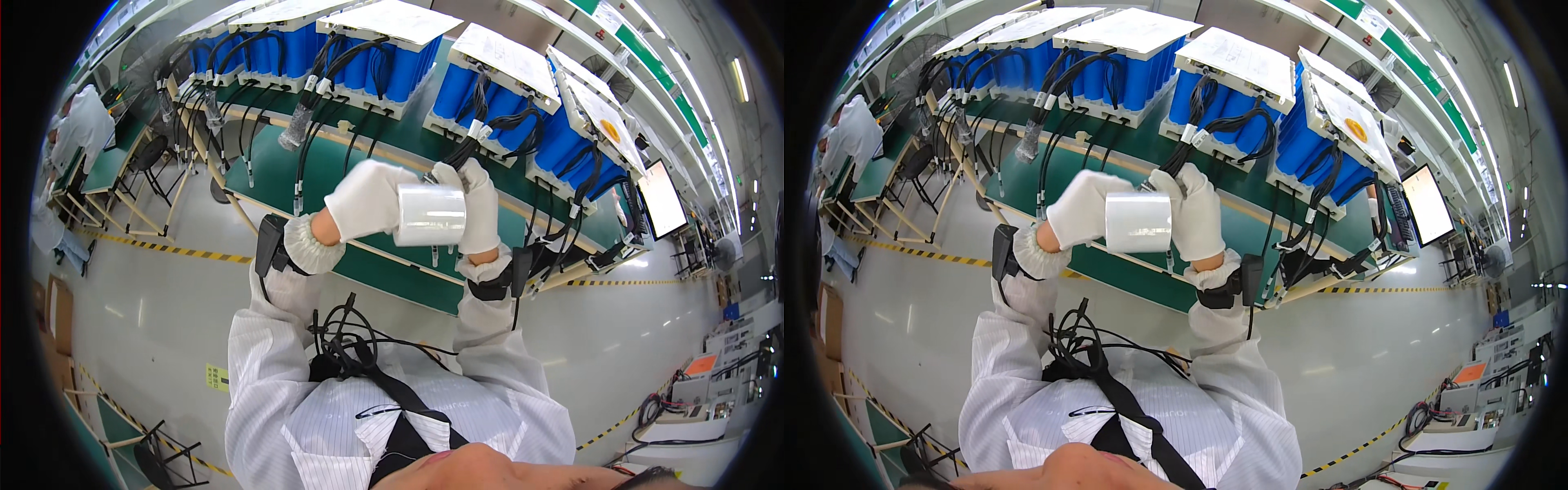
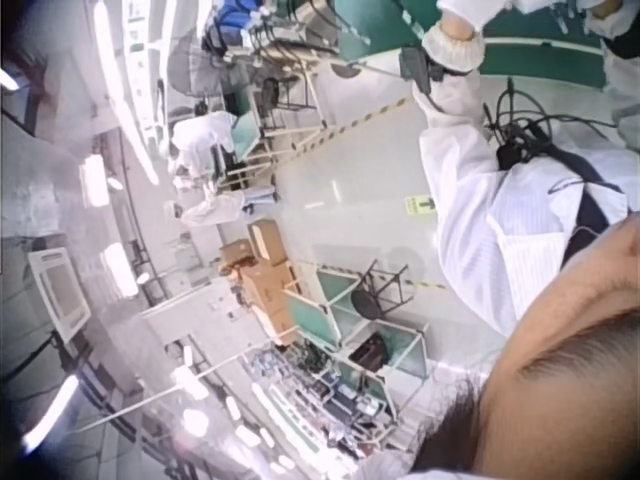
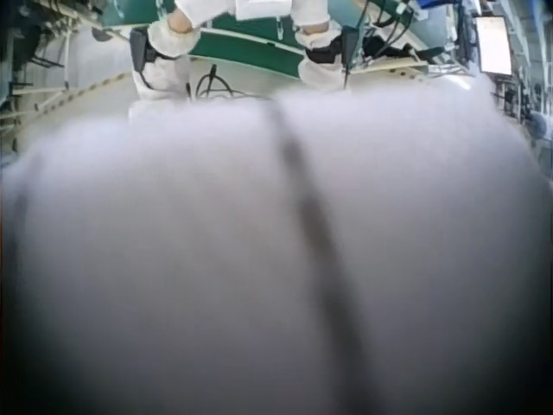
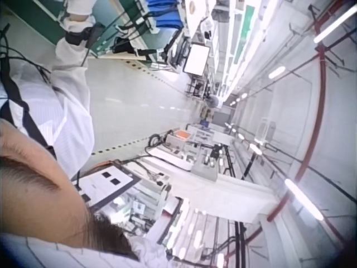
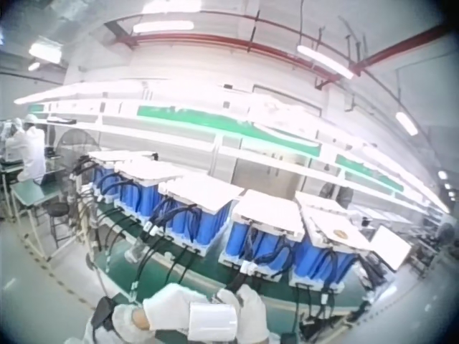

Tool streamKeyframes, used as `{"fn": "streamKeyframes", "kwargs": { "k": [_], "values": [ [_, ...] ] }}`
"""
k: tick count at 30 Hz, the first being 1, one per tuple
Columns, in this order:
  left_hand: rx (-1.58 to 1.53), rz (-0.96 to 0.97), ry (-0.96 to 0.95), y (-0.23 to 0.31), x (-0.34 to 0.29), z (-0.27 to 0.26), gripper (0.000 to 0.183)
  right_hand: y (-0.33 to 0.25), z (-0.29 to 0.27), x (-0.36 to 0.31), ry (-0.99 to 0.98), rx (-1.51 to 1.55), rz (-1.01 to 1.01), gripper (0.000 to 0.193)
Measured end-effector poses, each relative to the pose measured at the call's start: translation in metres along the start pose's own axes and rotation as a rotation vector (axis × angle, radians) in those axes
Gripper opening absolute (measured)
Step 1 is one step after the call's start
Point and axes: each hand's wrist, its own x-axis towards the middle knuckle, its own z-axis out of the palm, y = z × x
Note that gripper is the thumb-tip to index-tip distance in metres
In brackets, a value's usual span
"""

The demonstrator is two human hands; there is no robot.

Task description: The recorder applies white adhesive tape to bundle or secure black cable connectors on a battery assembly line.

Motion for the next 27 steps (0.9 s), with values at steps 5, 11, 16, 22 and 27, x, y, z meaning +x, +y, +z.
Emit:
{"fn": "streamKeyframes", "kwargs": {
  "k": [5,11,16,22,27],
  "values": [
    [-0.409,-0.086,0.174,-0.018,0.019,-0.002,0.013,-0.006,-0.010,0.001,-0.161,0.218,-0.042,0.011],
    [-1.010,-0.508,0.092,-0.073,0.012,0.059,0.026,0.005,0.005,0.010,-0.035,0.544,-0.006,0.034],
    [-0.648,-0.416,-0.090,-0.056,0.005,0.073,0.028,-0.004,0.019,0.017,-0.151,0.983,0.165,0.069],
    [-0.766,-0.327,-0.018,-0.029,-0.017,0.043,0.038,-0.007,0.017,0.012,-0.093,0.943,0.175,0.073],
    [-0.675,-0.539,0.310,0.029,-0.010,0.038,0.052,-0.008,0.035,0.006,0.217,0.872,0.033,0.071]
  ]
}}
